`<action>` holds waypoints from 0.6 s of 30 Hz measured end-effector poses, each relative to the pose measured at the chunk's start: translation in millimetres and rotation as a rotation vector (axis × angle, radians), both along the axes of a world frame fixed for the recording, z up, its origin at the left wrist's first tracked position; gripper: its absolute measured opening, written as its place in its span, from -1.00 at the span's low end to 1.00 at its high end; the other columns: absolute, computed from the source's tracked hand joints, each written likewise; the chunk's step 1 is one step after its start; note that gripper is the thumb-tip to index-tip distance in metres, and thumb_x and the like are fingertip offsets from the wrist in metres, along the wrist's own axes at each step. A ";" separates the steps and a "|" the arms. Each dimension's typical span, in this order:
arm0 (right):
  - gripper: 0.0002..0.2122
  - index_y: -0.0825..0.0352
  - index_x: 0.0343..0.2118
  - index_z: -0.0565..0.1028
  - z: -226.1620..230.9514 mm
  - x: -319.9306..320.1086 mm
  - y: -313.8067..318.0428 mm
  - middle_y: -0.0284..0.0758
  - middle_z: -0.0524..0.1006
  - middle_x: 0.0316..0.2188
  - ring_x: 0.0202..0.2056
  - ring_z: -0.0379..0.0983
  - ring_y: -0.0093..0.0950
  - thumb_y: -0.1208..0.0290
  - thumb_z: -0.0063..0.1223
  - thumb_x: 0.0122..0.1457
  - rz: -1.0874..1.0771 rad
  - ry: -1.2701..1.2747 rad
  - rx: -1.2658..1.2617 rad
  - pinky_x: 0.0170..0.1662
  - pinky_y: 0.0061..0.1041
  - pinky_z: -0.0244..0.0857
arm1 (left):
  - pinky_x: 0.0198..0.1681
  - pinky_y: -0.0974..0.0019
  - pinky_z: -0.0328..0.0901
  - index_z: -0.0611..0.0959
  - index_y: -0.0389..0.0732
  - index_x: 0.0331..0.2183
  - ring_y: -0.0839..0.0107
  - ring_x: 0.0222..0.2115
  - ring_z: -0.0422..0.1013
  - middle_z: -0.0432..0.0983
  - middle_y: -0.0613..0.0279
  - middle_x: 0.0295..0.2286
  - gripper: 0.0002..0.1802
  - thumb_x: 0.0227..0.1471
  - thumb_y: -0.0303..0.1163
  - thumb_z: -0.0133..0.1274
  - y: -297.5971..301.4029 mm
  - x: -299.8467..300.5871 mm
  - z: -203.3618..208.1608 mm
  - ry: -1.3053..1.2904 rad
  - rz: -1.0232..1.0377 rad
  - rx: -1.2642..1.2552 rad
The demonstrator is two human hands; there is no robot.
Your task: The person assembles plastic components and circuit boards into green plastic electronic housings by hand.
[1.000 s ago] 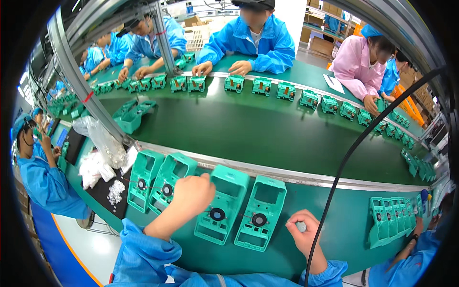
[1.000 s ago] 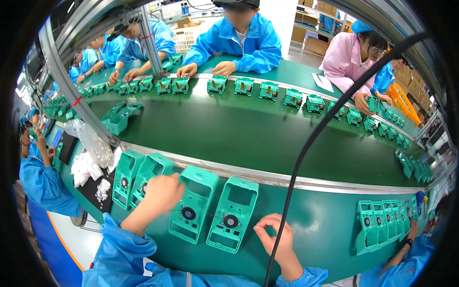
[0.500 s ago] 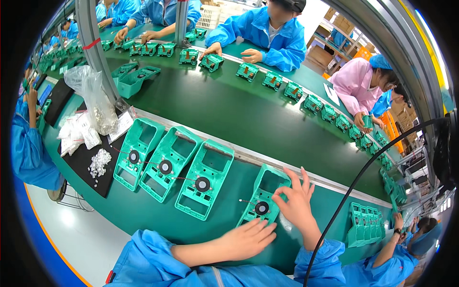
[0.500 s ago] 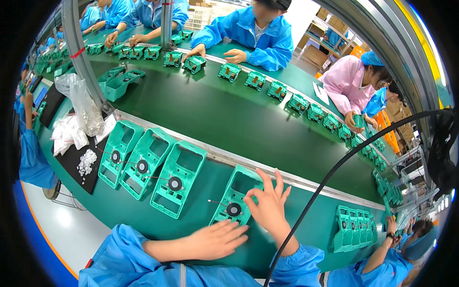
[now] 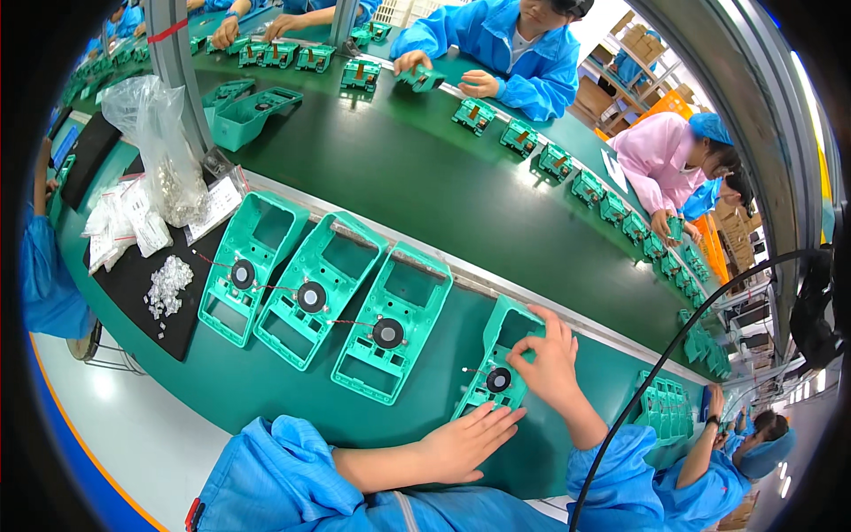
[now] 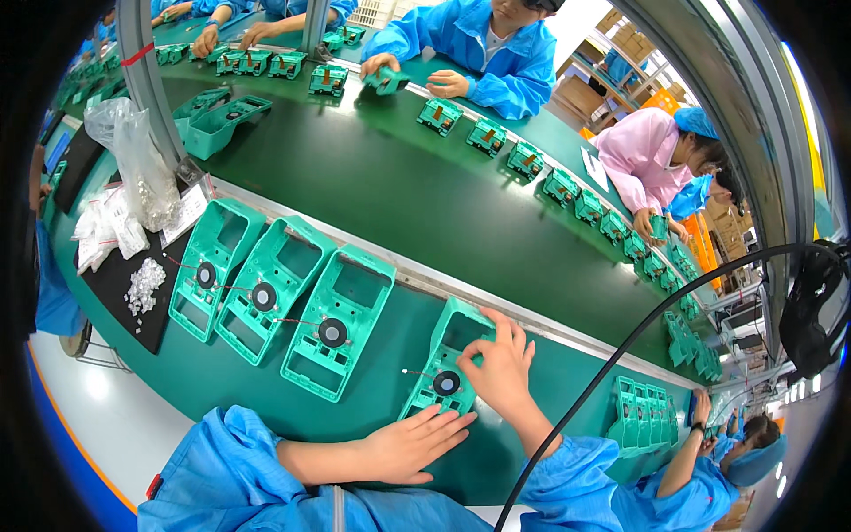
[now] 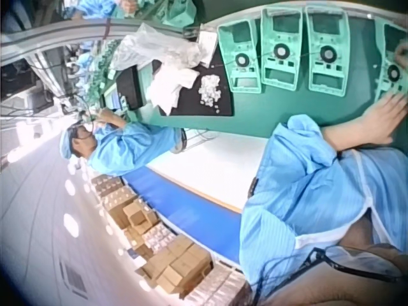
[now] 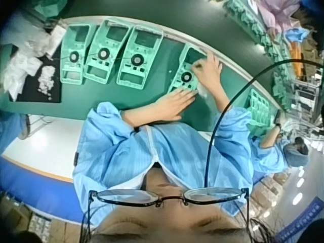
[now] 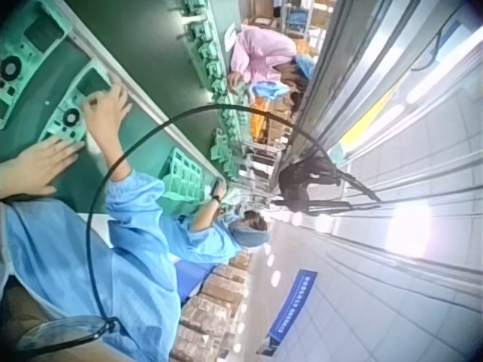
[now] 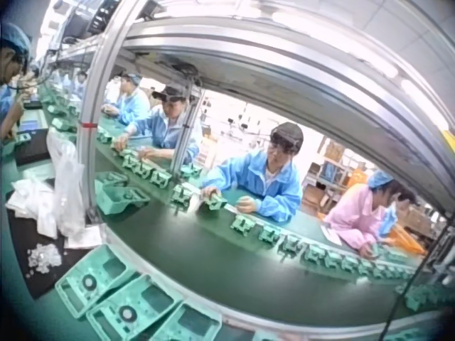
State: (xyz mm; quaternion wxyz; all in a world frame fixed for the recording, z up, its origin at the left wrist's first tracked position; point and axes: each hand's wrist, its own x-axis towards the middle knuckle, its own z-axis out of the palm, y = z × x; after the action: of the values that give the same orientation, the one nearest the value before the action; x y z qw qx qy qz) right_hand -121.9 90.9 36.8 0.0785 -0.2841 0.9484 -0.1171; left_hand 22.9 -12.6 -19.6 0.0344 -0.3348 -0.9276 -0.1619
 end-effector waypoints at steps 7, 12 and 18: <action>-0.95 0.22 -0.68 0.49 -6.8 -0.6 3.4 -0.37 0.17 0.03 0.04 0.03 -0.18 0.42 0.14 -0.24 0.018 0.060 -0.043 0.01 0.01 -0.13 | 0.15 0.14 -0.27 0.19 -0.27 0.04 0.24 0.11 -0.09 -0.13 0.03 0.12 -0.14 -0.21 0.08 -0.05 2.1 0.8 -1.0 0.001 0.012 -0.009; -0.94 0.22 -0.71 0.49 -6.2 -2.2 2.4 -0.37 0.19 0.01 0.00 0.08 -0.22 0.43 0.14 -0.26 0.035 0.033 -0.056 0.00 -0.10 -0.08 | 0.15 0.15 -0.26 0.20 -0.26 0.04 0.24 0.11 -0.09 -0.13 0.04 0.12 -0.14 -0.21 0.08 -0.04 1.3 1.4 -0.8 -0.005 0.014 -0.007; -0.94 0.23 -0.72 0.49 -7.5 -3.9 -0.9 -0.36 0.22 -0.02 -0.07 0.19 -0.26 0.44 0.16 -0.28 0.006 0.051 -0.095 -0.06 -0.22 0.03 | 0.15 0.16 -0.24 0.20 -0.27 0.04 0.24 0.11 -0.08 -0.12 0.04 0.11 -0.15 -0.22 0.07 -0.03 1.0 0.8 0.2 -0.009 0.013 -0.011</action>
State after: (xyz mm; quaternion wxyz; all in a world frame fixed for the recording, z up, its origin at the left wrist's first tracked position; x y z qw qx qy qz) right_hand -125.9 90.0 29.4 0.0410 -0.2931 0.9426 -0.1546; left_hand 23.7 -11.6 -19.5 0.0293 -0.3284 -0.9308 -0.1581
